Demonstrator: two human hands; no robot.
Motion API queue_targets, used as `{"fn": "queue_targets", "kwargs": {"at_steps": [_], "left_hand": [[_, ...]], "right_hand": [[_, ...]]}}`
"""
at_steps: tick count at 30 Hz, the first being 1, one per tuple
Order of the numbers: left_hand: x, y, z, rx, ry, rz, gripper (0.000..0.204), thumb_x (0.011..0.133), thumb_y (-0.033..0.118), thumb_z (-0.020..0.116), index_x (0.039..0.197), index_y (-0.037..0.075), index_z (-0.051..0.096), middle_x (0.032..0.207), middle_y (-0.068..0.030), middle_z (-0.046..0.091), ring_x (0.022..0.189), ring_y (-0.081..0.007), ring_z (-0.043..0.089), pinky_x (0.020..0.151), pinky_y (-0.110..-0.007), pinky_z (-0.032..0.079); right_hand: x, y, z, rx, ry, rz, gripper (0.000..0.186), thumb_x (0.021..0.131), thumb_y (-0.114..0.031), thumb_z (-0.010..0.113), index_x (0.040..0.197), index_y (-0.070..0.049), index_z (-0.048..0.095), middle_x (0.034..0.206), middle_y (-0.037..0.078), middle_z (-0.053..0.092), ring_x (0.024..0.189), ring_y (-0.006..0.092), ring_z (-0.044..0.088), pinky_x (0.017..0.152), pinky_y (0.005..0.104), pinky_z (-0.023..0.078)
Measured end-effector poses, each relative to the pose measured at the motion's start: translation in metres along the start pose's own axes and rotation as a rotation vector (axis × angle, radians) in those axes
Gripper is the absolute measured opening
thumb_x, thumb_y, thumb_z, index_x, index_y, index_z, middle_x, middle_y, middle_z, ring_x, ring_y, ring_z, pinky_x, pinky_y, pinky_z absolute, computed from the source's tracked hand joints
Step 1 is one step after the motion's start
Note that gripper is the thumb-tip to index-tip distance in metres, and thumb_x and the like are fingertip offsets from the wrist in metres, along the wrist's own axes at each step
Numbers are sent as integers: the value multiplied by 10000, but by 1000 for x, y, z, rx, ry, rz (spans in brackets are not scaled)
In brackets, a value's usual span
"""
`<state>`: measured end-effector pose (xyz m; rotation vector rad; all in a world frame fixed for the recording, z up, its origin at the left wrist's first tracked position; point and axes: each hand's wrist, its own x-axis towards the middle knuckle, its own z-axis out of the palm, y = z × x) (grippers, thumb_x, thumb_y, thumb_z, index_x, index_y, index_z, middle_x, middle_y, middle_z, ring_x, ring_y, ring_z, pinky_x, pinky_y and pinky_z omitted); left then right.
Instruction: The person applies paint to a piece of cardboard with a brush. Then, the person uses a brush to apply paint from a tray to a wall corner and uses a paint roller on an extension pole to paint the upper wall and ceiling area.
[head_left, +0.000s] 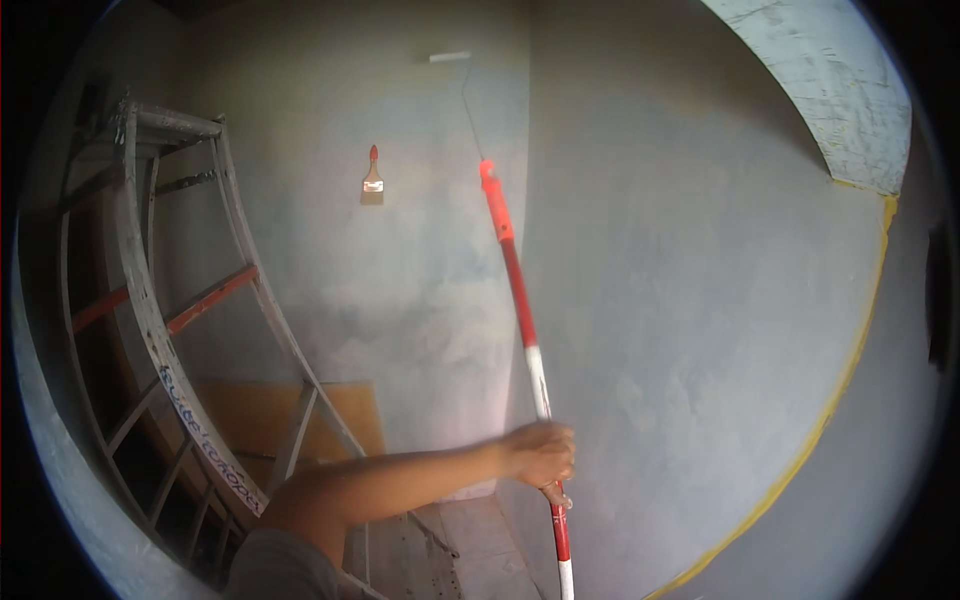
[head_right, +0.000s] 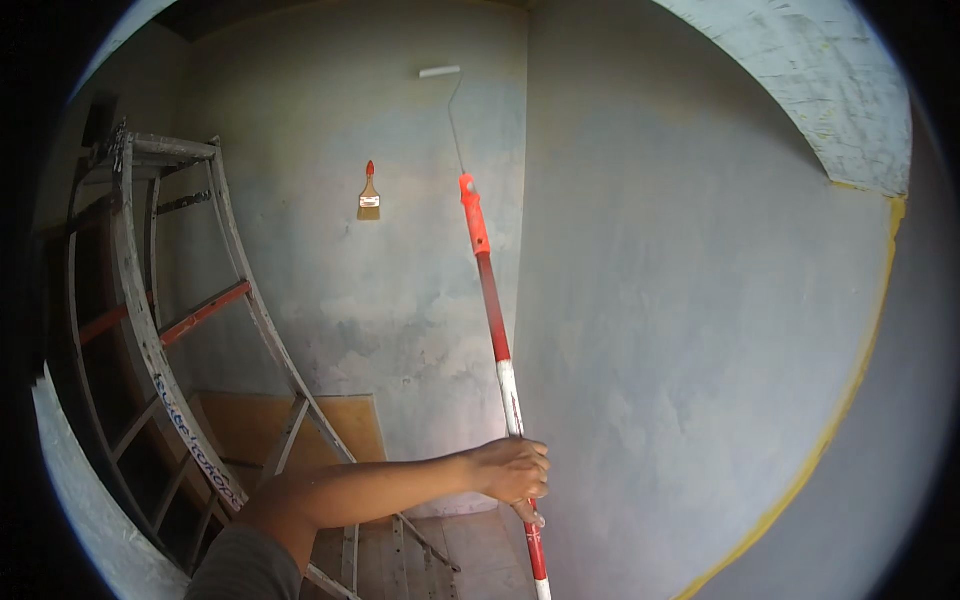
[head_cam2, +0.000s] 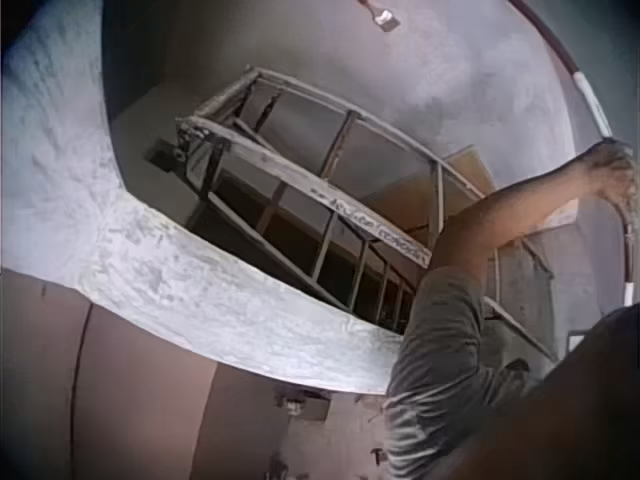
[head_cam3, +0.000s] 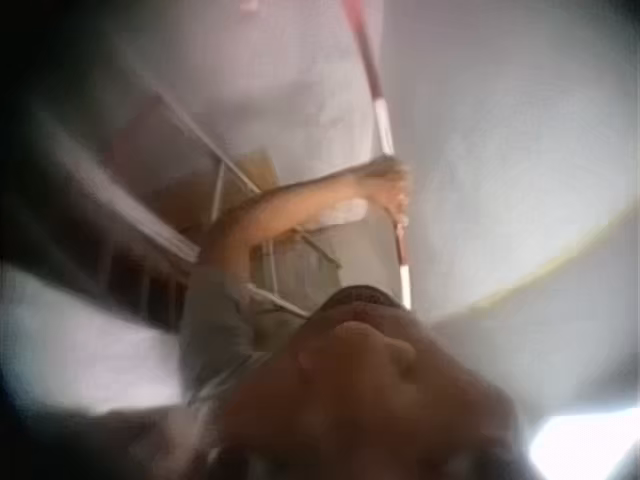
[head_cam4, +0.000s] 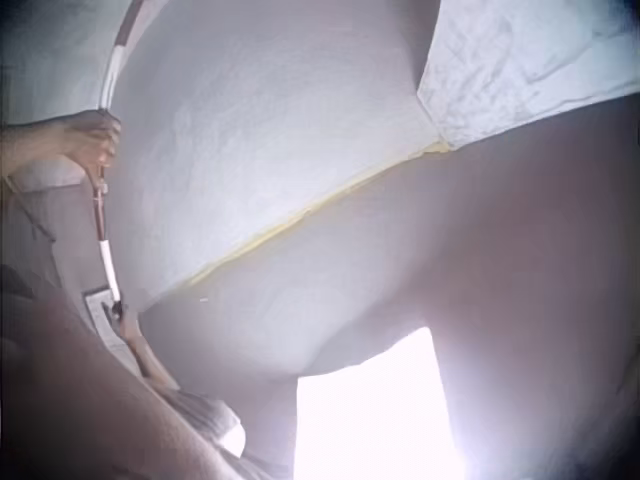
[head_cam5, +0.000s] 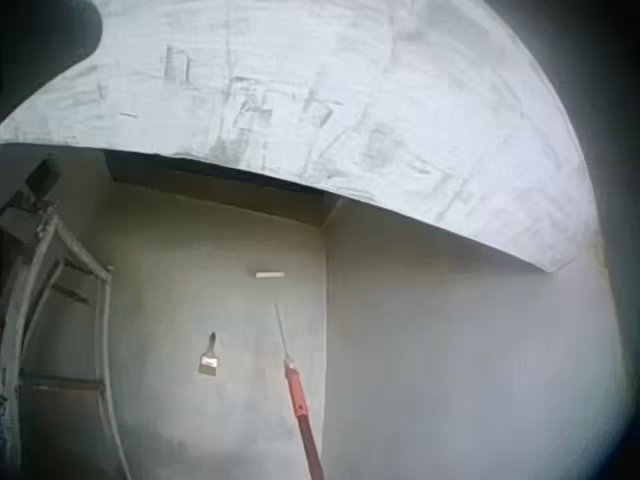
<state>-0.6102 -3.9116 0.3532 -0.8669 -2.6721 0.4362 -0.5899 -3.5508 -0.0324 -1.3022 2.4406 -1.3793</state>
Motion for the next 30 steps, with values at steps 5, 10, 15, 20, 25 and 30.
{"fn": "queue_targets", "kwargs": {"at_steps": [5,10,15,20,25,30], "left_hand": [[5,-73,-62,129,-94,37,660,830,704,601,550,107,609,541,-14,539,611,-194,530,749,-320,425],[-2,-146,-119,253,-37,-36,635,821,694,639,600,99,655,590,-21,579,708,-193,540,821,-326,430],[-16,-228,-162,323,196,-187,476,851,530,736,738,70,690,757,-27,635,981,-220,581,1046,-371,387],[-44,-260,-160,393,598,-302,403,852,451,774,967,70,718,1101,-79,646,1168,-260,559,1131,-430,338],[-68,-231,-137,259,900,-543,430,835,409,810,1102,85,716,1272,-128,623,1247,-315,548,1117,-459,361],[-101,-177,-91,84,1079,-754,350,817,257,840,1100,92,716,1352,-175,609,1267,-360,565,1070,-454,417]], "right_hand": [[37,28,32,88,-100,35,334,1021,-319,621,1226,-58,582,783,178,608,651,320,570,588,475,449],[108,-34,77,106,-47,128,260,1051,-313,554,1130,-67,588,831,197,638,733,364,636,626,492,450],[227,-184,64,211,46,277,501,1091,-381,467,1402,-3,568,1307,240,618,1261,322,578,1071,377,434],[363,-184,89,417,257,-19,329,1082,-288,501,920,-10,568,591,61,562,539,169,592,494,329,430],[467,-223,68,445,331,-117,392,1091,-331,474,903,7,532,552,112,511,483,193,511,478,389,386],[544,-242,55,362,387,-218,442,1099,-356,454,921,36,555,590,100,475,542,176,469,518,384,391]]}}
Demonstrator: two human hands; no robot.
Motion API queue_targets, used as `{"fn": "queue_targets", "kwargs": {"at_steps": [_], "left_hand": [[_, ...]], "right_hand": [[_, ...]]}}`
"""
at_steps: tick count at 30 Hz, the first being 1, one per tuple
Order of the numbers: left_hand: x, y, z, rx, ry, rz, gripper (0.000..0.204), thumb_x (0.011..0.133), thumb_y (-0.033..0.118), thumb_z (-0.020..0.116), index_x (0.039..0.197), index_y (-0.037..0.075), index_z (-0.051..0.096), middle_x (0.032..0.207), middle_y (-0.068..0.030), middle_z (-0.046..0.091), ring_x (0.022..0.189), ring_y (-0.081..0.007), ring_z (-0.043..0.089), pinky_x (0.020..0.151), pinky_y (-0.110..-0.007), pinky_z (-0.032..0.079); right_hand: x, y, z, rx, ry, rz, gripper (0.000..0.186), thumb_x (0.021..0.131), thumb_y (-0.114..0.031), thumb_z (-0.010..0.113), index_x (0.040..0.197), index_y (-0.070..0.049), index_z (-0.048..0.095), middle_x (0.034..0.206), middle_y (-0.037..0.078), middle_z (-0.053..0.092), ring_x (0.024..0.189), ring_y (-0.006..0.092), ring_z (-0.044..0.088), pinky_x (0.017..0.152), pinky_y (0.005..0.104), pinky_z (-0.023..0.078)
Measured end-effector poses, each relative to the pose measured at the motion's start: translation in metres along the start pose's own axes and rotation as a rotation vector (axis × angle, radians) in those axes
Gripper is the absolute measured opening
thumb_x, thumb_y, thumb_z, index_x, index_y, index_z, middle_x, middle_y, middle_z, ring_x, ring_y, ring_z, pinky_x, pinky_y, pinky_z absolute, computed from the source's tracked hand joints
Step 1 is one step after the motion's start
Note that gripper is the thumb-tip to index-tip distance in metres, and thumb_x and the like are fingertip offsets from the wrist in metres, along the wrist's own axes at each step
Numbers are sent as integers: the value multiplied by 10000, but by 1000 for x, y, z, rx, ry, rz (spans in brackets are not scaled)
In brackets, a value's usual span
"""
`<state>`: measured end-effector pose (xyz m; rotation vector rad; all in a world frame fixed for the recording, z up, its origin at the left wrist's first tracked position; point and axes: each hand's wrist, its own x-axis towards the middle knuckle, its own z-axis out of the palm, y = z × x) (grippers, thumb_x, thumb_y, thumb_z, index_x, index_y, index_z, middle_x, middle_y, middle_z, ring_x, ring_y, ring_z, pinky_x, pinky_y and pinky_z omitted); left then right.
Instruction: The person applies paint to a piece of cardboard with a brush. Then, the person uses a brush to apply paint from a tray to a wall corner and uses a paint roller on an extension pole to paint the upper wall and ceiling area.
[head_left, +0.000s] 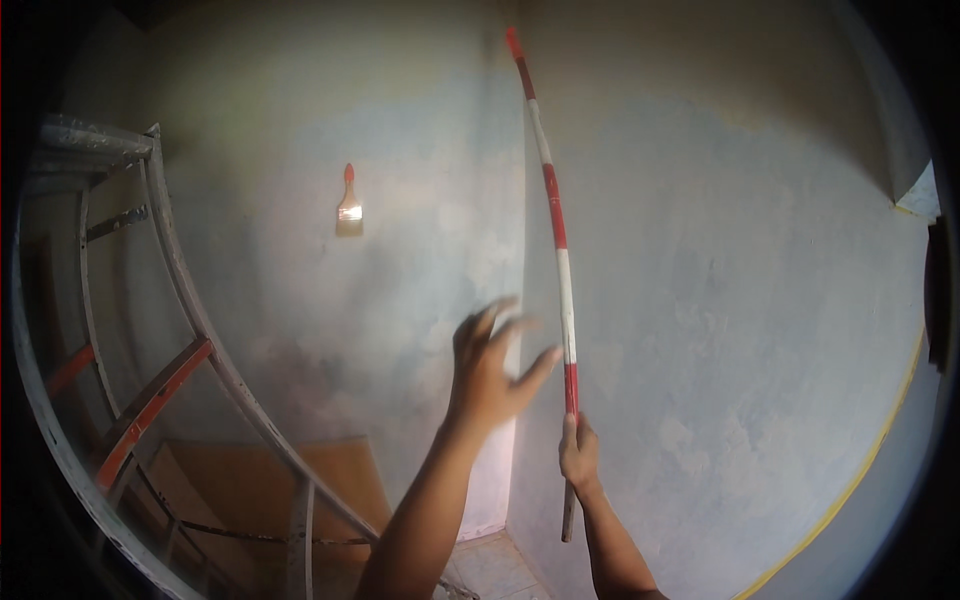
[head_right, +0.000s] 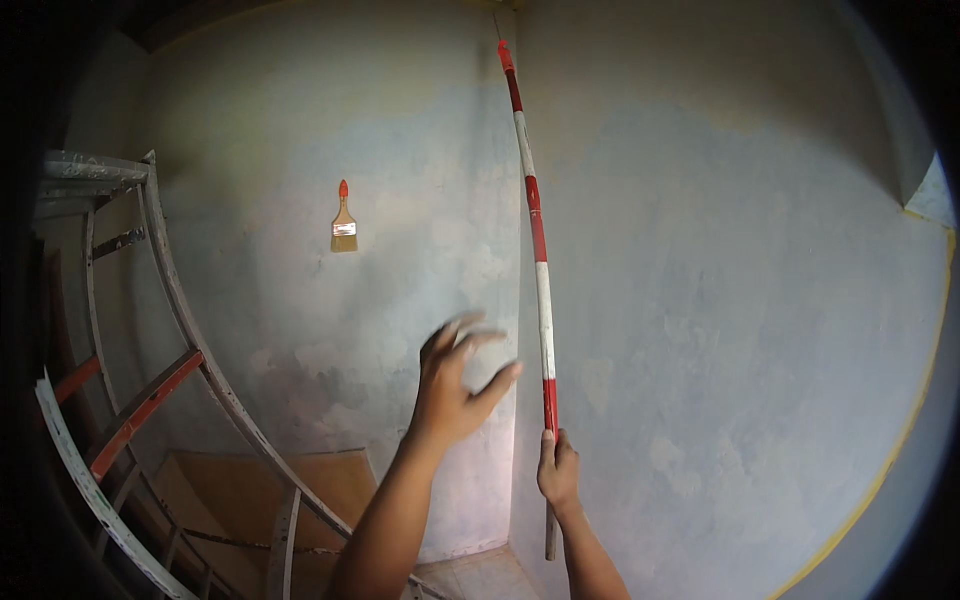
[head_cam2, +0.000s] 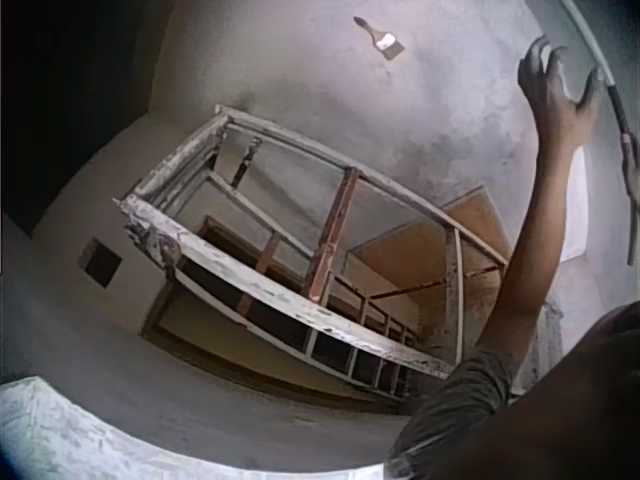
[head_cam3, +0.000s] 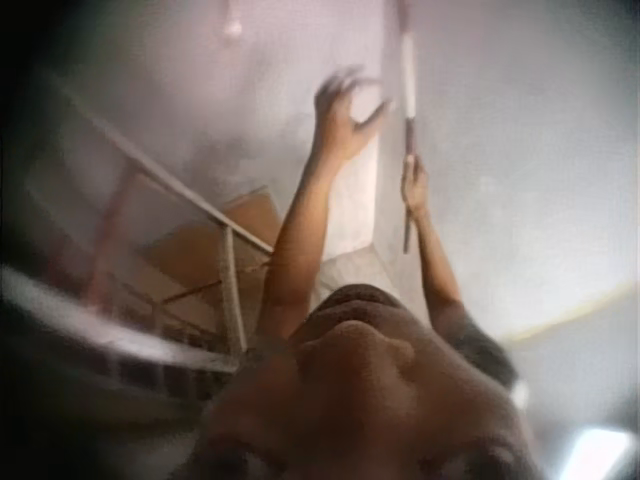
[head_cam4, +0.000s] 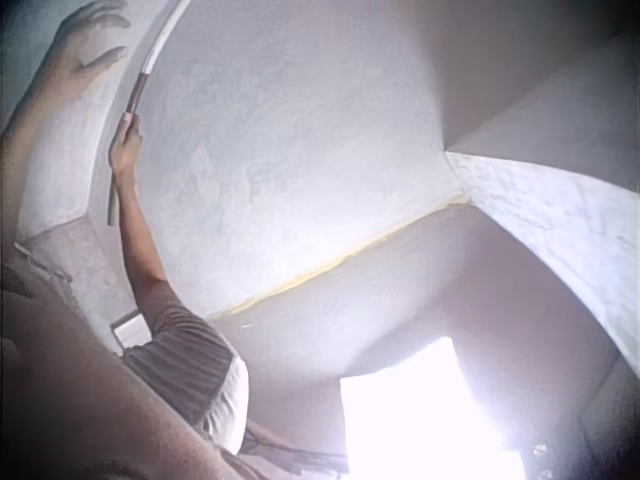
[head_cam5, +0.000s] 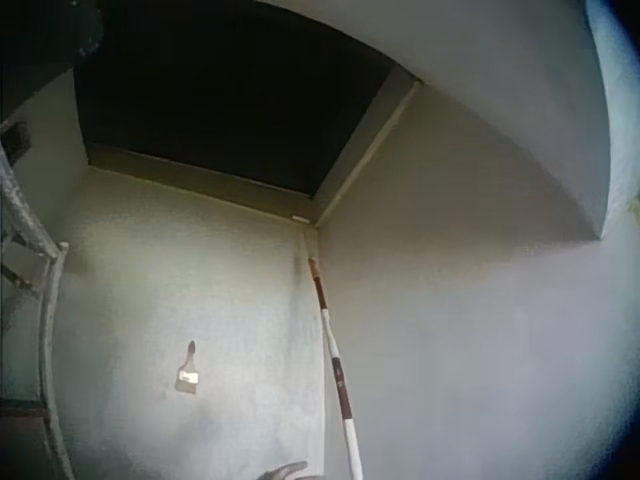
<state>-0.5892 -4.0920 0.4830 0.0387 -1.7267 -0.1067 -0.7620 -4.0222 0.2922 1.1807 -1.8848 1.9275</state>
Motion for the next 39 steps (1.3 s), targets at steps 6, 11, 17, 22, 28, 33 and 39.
{"fn": "queue_targets", "kwargs": {"at_steps": [6,11,17,22,28,33,39], "left_hand": [[-108,17,-13,-116,-33,-204,302,784,89,840,1056,57,713,1225,-184,680,1172,-383,633,990,-459,498],[-234,45,-7,-190,-228,-430,438,854,138,833,1235,29,646,1125,-153,706,1124,-282,669,988,-383,516],[-435,63,28,-590,-500,-604,325,885,231,785,1104,13,681,1221,-226,623,1248,-367,569,1044,-480,459],[-318,132,-74,-599,-439,-756,198,880,80,768,1059,30,698,1123,-165,670,1137,-315,638,997,-422,496],[-335,122,-103,-492,-416,-842,132,928,56,728,1051,16,705,1070,-135,694,1076,-262,665,950,-394,514],[-466,83,-77,-394,-469,-829,126,949,54,704,1066,6,710,1091,-121,703,1081,-227,669,941,-373,526],[-732,-5,-26,304,-529,-405,148,971,45,674,1107,-1,711,1126,-104,708,1086,-191,674,937,-338,543]], "right_hand": [[60,-10,-2,-21,45,-91,527,1097,-416,438,913,61,567,620,194,541,533,301,477,548,435,415],[94,-16,-17,-34,-82,130,636,1083,-518,416,893,70,569,625,208,553,531,324,577,552,445,475],[137,-56,-18,-16,-152,179,687,1074,-564,382,861,64,560,635,198,582,463,298,583,468,440,491],[118,-16,-26,-53,-151,157,704,1069,-582,378,846,62,552,644,200,598,467,288,606,453,421,496],[175,-31,-39,-99,-110,86,698,1043,-627,402,857,33,535,624,133,563,466,237,586,431,387,490],[184,-58,-64,-74,-127,255,697,1015,-682,425,866,-9,525,607,74,534,457,191,552,412,368,470],[126,-52,-50,-87,-177,210,694,1026,-667,414,862,-4,535,620,79,544,465,187,546,431,366,473]]}}
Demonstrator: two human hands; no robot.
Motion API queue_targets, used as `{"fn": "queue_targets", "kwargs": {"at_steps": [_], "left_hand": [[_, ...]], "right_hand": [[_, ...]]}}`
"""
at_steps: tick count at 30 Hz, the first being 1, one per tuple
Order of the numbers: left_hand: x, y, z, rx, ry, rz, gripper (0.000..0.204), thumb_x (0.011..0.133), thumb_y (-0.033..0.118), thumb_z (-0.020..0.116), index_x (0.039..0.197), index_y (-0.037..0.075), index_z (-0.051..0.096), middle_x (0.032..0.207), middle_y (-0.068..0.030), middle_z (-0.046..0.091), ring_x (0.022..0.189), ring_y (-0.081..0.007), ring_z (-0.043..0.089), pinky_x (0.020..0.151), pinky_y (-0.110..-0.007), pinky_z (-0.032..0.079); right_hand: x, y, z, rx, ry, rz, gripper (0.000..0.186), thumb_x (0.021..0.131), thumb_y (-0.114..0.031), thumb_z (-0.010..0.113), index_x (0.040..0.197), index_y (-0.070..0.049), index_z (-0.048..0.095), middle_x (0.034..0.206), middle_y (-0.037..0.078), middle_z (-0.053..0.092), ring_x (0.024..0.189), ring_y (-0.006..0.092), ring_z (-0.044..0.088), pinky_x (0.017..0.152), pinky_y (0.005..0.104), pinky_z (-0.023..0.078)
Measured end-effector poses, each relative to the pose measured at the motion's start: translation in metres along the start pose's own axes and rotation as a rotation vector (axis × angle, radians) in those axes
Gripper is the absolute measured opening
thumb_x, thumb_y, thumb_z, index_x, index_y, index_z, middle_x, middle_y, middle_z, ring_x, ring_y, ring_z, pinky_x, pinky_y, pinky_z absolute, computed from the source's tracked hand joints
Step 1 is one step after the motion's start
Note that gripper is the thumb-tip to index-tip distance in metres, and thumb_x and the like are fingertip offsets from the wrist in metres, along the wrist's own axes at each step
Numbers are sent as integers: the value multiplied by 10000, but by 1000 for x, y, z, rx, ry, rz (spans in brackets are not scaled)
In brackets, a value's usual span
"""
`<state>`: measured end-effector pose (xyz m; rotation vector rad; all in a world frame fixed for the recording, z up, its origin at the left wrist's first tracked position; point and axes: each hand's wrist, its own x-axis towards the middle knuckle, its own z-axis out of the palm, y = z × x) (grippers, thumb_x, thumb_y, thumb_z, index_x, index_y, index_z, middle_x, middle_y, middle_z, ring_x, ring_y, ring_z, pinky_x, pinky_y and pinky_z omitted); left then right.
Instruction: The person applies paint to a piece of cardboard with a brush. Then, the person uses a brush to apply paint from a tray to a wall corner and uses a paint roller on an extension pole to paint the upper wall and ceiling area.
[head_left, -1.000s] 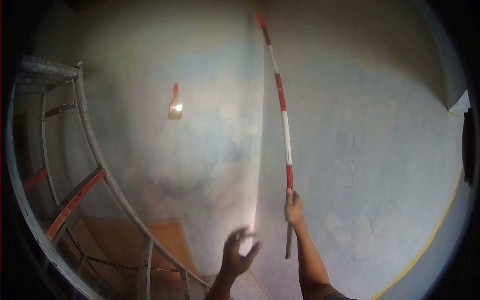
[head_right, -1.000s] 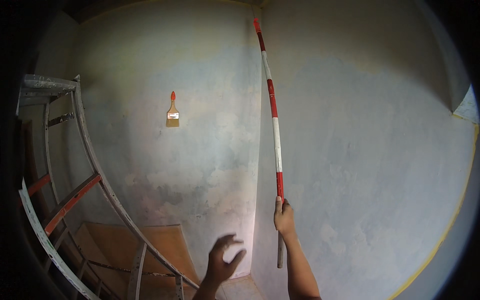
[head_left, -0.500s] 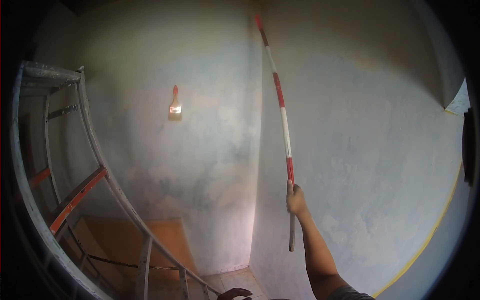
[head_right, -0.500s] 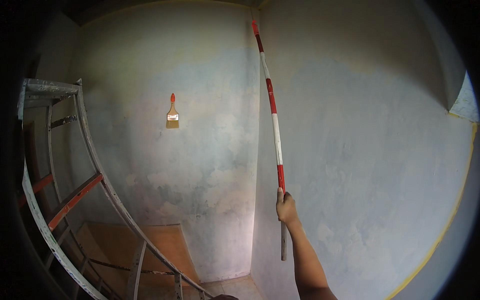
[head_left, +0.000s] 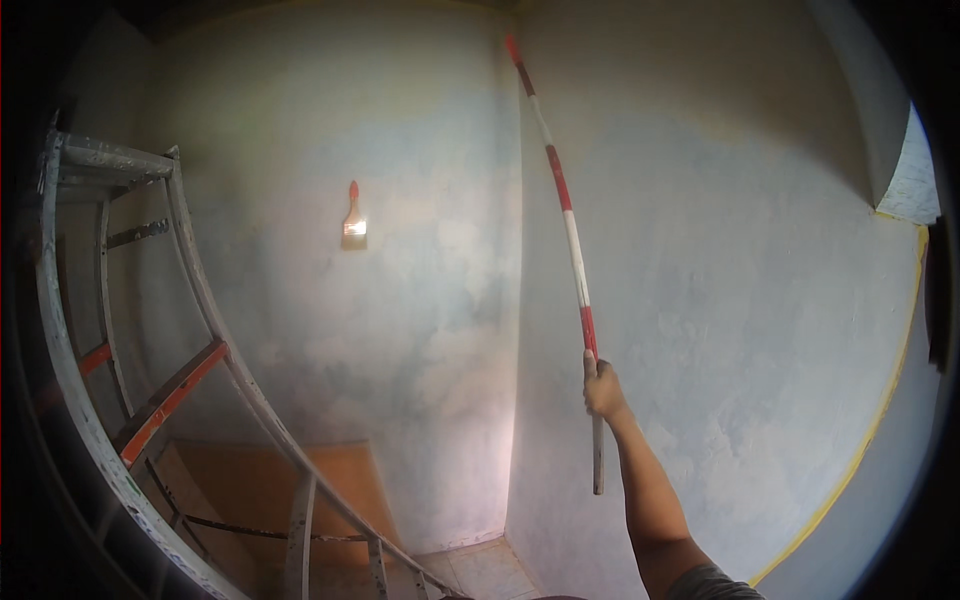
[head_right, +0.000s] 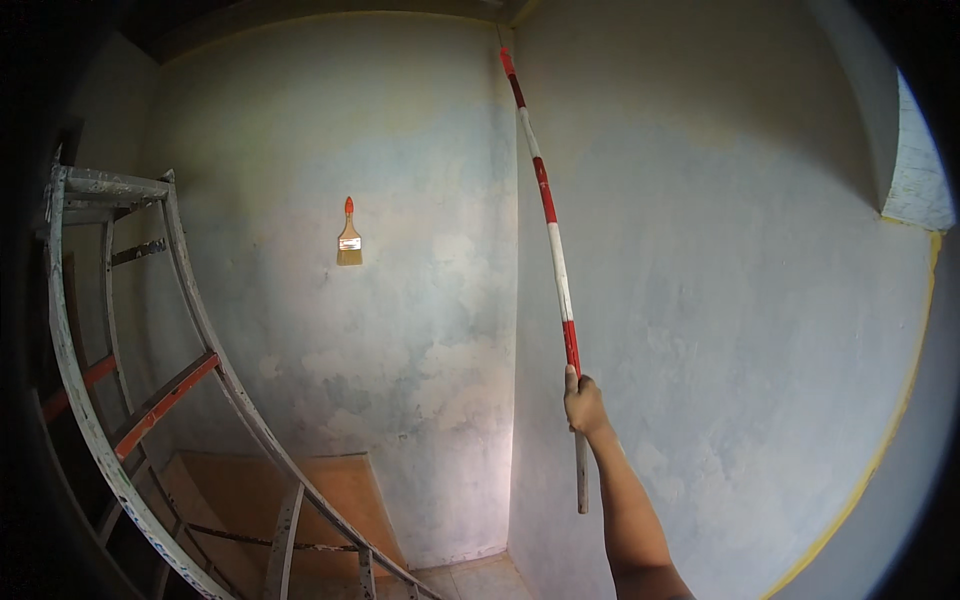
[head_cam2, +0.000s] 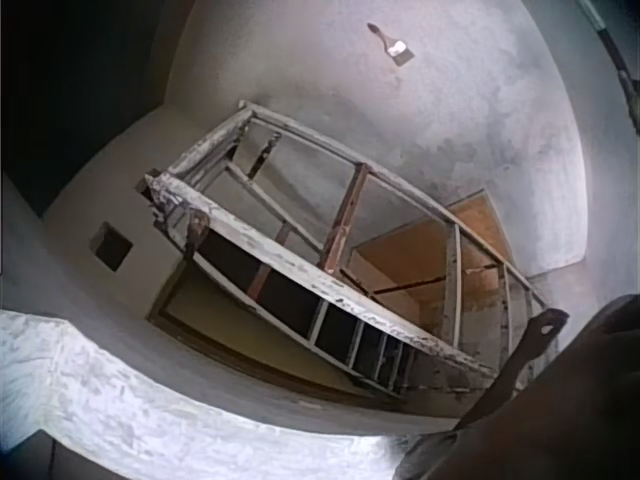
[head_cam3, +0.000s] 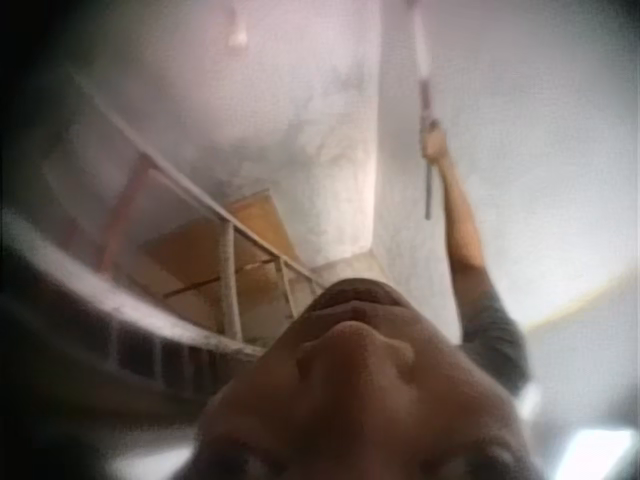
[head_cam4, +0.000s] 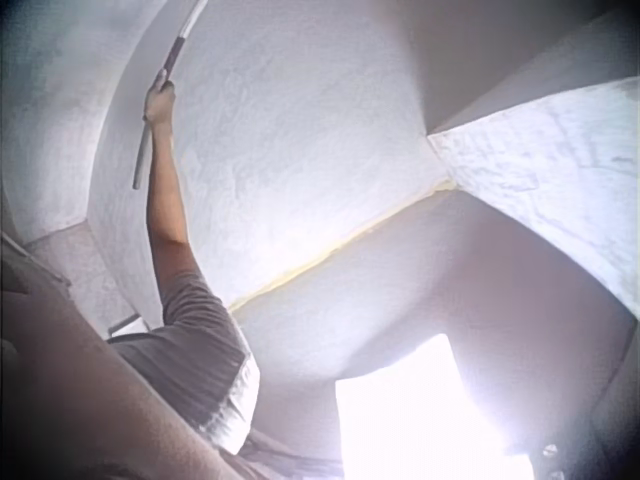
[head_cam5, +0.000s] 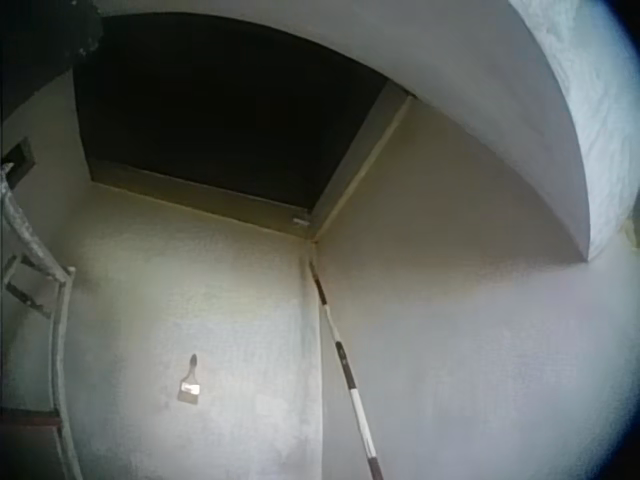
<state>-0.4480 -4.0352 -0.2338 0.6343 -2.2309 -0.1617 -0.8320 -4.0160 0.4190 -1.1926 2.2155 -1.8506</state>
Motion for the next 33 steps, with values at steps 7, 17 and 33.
{"fn": "queue_targets", "kwargs": {"at_steps": [7,17,33], "left_hand": [[145,143,-262,-946,-178,-440,182,973,31,668,1146,-11,703,1139,-94,720,1083,-159,665,946,-336,536],[166,150,-297,-896,-142,-411,184,995,98,657,1139,-5,710,1149,-101,714,1080,-178,662,948,-342,531],[216,224,-331,-1036,-253,-425,296,985,309,696,1106,39,694,1043,-82,702,1037,-195,638,928,-375,505]], "right_hand": [[46,-37,-38,42,-7,55,695,1023,-675,402,931,4,523,618,71,518,460,192,536,420,374,479],[26,-11,-48,-61,36,27,711,1014,-694,392,903,-1,505,617,80,526,442,197,540,388,372,469],[3,17,-35,-77,96,2,808,1031,-648,402,857,112,610,661,259,642,522,354,673,477,447,537]]}}
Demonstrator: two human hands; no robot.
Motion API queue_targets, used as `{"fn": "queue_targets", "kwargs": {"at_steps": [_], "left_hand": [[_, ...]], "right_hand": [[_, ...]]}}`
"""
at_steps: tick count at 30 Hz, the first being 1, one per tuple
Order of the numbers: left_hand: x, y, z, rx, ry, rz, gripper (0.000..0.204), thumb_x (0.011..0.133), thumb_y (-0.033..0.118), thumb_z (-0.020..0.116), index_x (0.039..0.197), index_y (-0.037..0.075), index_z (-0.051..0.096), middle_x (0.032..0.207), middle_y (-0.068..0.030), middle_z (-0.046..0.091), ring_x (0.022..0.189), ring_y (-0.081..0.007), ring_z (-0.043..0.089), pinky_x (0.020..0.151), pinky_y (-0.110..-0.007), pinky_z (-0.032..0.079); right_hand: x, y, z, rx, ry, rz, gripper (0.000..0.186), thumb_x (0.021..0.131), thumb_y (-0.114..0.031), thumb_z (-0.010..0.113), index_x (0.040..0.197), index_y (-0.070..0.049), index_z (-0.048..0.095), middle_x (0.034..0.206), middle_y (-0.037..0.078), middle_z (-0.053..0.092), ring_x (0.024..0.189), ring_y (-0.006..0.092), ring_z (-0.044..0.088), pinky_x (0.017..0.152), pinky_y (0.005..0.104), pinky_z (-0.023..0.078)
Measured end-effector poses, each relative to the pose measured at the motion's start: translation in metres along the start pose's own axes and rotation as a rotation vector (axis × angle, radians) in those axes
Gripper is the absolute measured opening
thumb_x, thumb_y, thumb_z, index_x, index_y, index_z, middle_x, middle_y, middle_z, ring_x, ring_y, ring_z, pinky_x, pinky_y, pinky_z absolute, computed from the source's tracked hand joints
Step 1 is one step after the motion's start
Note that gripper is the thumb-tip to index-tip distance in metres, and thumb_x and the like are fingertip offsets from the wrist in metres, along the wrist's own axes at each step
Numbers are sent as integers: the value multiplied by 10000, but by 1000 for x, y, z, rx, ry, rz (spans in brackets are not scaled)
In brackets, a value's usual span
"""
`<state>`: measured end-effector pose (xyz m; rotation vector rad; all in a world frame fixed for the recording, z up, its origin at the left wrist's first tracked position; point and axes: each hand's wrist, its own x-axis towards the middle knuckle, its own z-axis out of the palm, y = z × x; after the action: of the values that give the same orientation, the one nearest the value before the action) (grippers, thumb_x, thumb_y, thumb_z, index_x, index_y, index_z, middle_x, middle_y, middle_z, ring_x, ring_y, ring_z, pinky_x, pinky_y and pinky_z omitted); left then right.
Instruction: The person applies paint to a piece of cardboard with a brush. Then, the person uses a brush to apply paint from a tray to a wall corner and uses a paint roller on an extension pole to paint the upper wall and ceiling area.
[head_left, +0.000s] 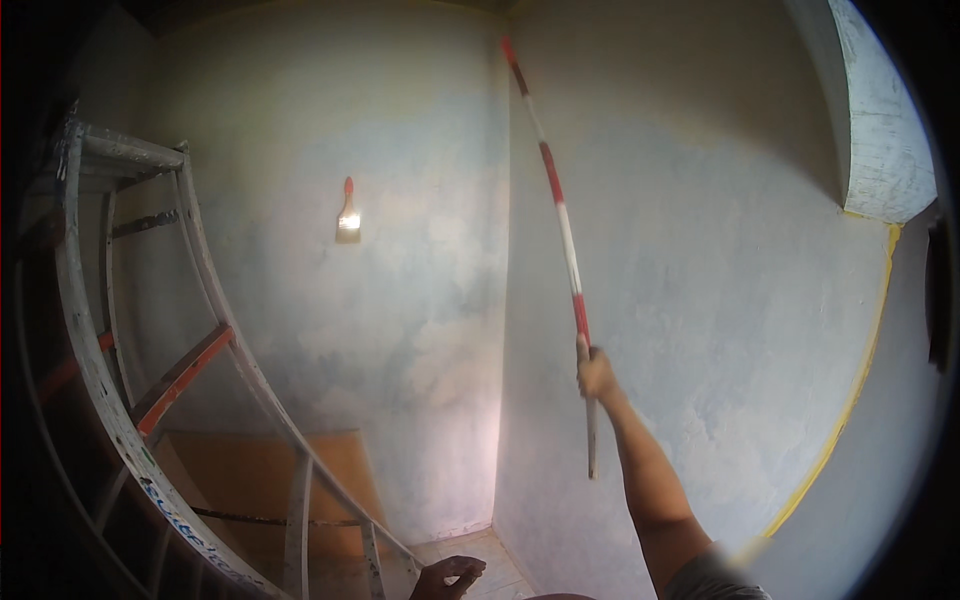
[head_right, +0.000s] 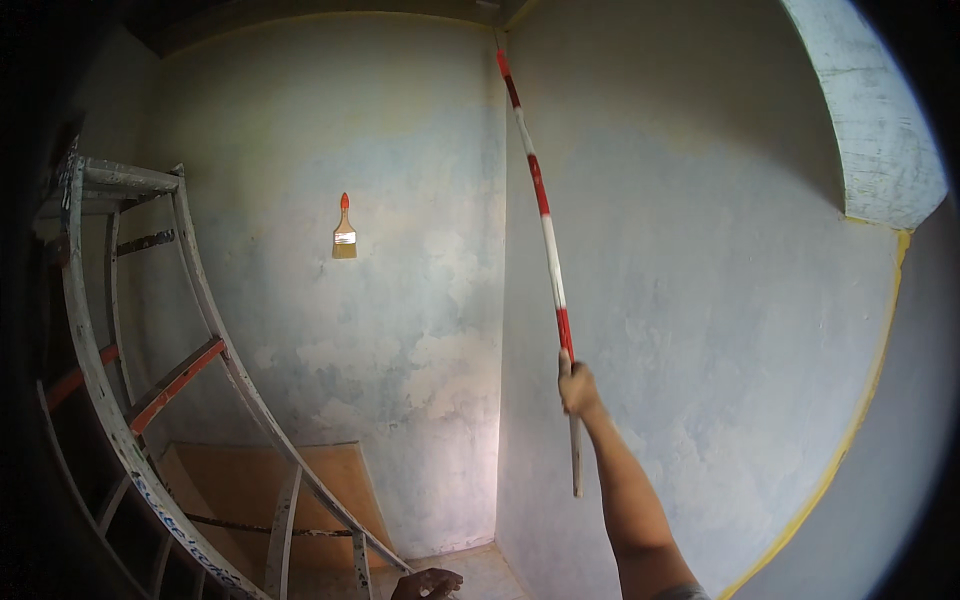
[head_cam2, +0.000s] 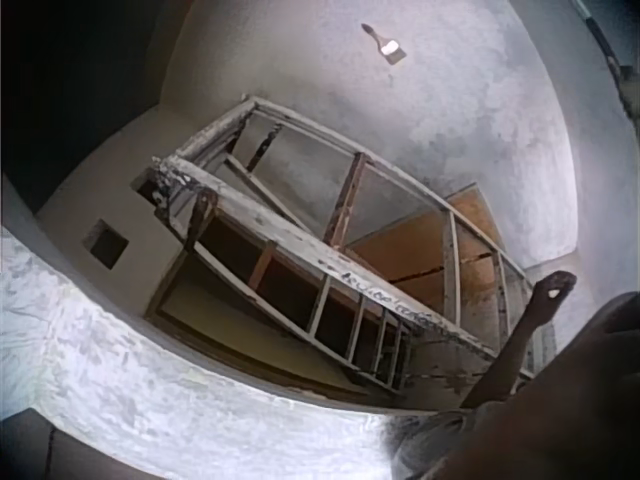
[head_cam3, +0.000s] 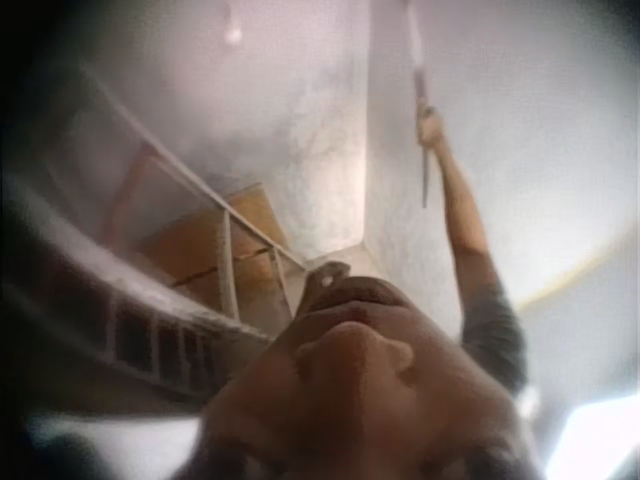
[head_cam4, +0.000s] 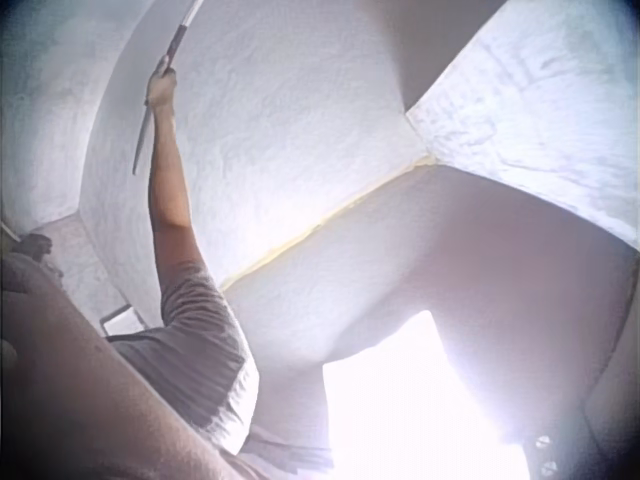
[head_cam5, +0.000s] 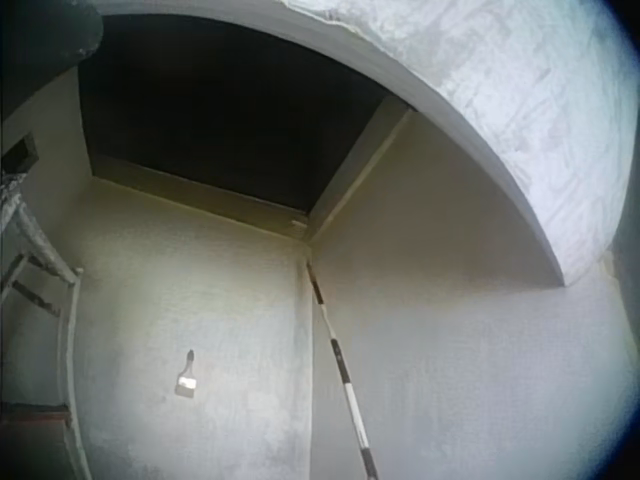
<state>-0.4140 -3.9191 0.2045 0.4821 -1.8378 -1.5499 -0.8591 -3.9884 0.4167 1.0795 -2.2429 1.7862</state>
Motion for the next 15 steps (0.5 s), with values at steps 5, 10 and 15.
{"fn": "queue_targets", "kwargs": {"at_steps": [5,10,15], "left_hand": [[-2,-3,4,-4,-4,-19,287,1005,310,659,1122,50,681,1059,-80,691,1045,-190,632,942,-364,499],[0,-4,9,-13,-55,5,279,1025,311,622,1139,60,667,1075,-77,680,1052,-185,626,956,-353,494],[-14,4,-3,-19,-20,-76,248,1037,292,601,1121,68,665,1070,-71,674,1040,-183,623,953,-348,491]], "right_hand": [[33,-57,-10,78,-80,41,815,1027,-662,397,859,106,610,665,248,646,535,334,676,508,438,548],[-1,90,31,-130,104,-143,798,1035,-630,415,899,129,621,737,298,667,602,392,695,566,457,564],[-25,46,40,13,-52,12,778,1028,-644,426,900,101,613,717,259,662,567,360,678,534,444,554]]}}
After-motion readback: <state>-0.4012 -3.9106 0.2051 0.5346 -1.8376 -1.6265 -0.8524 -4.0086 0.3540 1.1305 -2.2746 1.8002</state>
